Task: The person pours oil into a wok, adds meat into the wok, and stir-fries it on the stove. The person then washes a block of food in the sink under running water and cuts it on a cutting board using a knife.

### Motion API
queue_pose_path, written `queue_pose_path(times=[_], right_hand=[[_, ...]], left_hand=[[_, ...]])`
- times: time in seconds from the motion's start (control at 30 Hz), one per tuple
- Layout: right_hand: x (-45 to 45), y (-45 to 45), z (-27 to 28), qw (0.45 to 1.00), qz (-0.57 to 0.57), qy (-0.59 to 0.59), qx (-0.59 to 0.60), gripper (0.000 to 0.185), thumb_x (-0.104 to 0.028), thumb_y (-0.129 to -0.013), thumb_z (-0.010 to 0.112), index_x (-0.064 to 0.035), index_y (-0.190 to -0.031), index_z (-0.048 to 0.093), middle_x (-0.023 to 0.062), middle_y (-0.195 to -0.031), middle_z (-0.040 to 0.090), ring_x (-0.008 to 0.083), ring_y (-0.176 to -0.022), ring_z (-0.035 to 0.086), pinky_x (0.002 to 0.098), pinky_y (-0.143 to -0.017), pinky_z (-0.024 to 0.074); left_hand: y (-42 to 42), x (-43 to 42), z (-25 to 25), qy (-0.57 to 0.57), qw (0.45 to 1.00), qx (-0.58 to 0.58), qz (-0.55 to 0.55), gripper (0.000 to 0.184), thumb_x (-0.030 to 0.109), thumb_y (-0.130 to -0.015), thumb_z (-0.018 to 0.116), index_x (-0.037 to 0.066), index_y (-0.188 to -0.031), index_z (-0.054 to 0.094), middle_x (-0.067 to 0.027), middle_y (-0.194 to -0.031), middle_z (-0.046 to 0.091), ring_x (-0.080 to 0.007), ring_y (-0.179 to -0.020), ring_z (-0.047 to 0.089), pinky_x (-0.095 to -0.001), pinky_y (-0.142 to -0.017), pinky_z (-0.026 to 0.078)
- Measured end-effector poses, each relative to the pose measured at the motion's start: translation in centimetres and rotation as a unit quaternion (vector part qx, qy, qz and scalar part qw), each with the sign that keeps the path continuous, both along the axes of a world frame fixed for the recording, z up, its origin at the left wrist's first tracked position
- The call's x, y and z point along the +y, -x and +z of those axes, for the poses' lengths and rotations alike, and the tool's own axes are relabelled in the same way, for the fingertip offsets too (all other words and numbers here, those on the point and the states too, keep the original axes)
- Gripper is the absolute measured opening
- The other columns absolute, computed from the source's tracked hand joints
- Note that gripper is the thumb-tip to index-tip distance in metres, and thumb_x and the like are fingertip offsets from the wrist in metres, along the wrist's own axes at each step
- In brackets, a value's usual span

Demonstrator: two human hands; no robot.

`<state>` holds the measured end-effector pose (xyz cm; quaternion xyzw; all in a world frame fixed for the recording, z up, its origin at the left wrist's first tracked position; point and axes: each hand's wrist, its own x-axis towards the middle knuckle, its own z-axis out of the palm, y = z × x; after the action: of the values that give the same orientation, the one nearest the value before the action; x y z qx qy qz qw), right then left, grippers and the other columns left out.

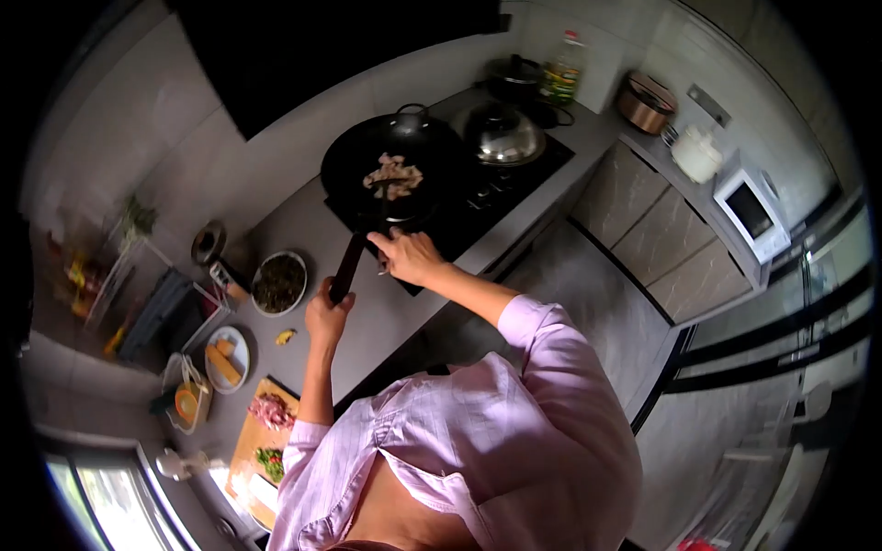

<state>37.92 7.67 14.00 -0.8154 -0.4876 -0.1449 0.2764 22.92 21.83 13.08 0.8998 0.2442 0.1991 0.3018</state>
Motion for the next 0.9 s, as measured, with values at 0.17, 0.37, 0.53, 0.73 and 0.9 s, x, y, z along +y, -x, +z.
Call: queue_pose_path(times=[0.17,0.37,0.53,0.73,0.9], right_hand=[[-2.6,2.5,-1.3,0.979,-0.063,-0.129,0.148,0.048,-0.008,-0.071,0.054,-0.0127,-0.118,0.044,0.0143,-0.083,0.061,0.0329,-0.069,0.059,0.0392,-0.06,0.048],[-9.6,6.6,-10.9,0.837,-0.161,-0.08,0.516,0.025,-0.005,-0.078,0.049,-0.0061,-0.102,0.055,0.0024,-0.062,0.057,0.0116,-0.048,0.052,0.0277,-0.046,0.0426],[-19.5,11.5,-32.1,0.831,-0.029,0.427,0.355,0.019,-0.022,-0.076,0.05,-0.0068,-0.079,0.062,0.0143,-0.079,0.061,0.0277,-0.078,0.059,0.0385,-0.066,0.0477],[-27.3,19.9,-25.1,0.705,-0.311,0.341,0.539,0.02,-0.021,-0.075,0.05,-0.005,-0.08,0.062,0.0146,-0.079,0.062,0.0275,-0.075,0.06,0.0383,-0.064,0.0485],[-25.7,20.2,-23.0,0.731,-0.355,0.284,0.509,0.021,-0.02,-0.075,0.05,-0.0035,-0.081,0.062,0.0148,-0.079,0.062,0.0274,-0.073,0.061,0.0382,-0.062,0.0491]], left_hand=[[1.4,0.2,-0.8,0.239,0.966,-0.1,-0.002,0.049,0.024,-0.076,0.062,0.001,-0.116,0.045,-0.0106,-0.08,0.058,-0.0148,-0.058,0.054,-0.0273,-0.05,0.042],[4.1,-0.3,-1.9,0.365,0.918,-0.158,0.003,0.048,0.03,-0.082,0.055,-0.001,-0.117,0.042,-0.0092,-0.086,0.054,-0.01,-0.051,0.05,-0.0204,-0.04,0.038],[6.3,-2.4,-4.1,0.431,0.898,-0.088,-0.027,0.05,0.035,-0.083,0.051,-0.002,-0.116,0.042,-0.0095,-0.086,0.055,-0.0123,-0.051,0.052,-0.0223,-0.038,0.039],[6.9,-5.6,-6.9,0.455,0.872,0.091,-0.153,0.049,0.028,-0.081,0.056,-0.004,-0.115,0.044,-0.0106,-0.082,0.057,-0.014,-0.051,0.054,-0.0226,-0.037,0.042],[7.1,-7.4,-6.7,0.413,0.873,0.157,-0.208,0.046,0.03,-0.081,0.056,-0.005,-0.11,0.049,-0.0098,-0.075,0.059,-0.0136,-0.054,0.055,-0.0237,-0.043,0.043]])
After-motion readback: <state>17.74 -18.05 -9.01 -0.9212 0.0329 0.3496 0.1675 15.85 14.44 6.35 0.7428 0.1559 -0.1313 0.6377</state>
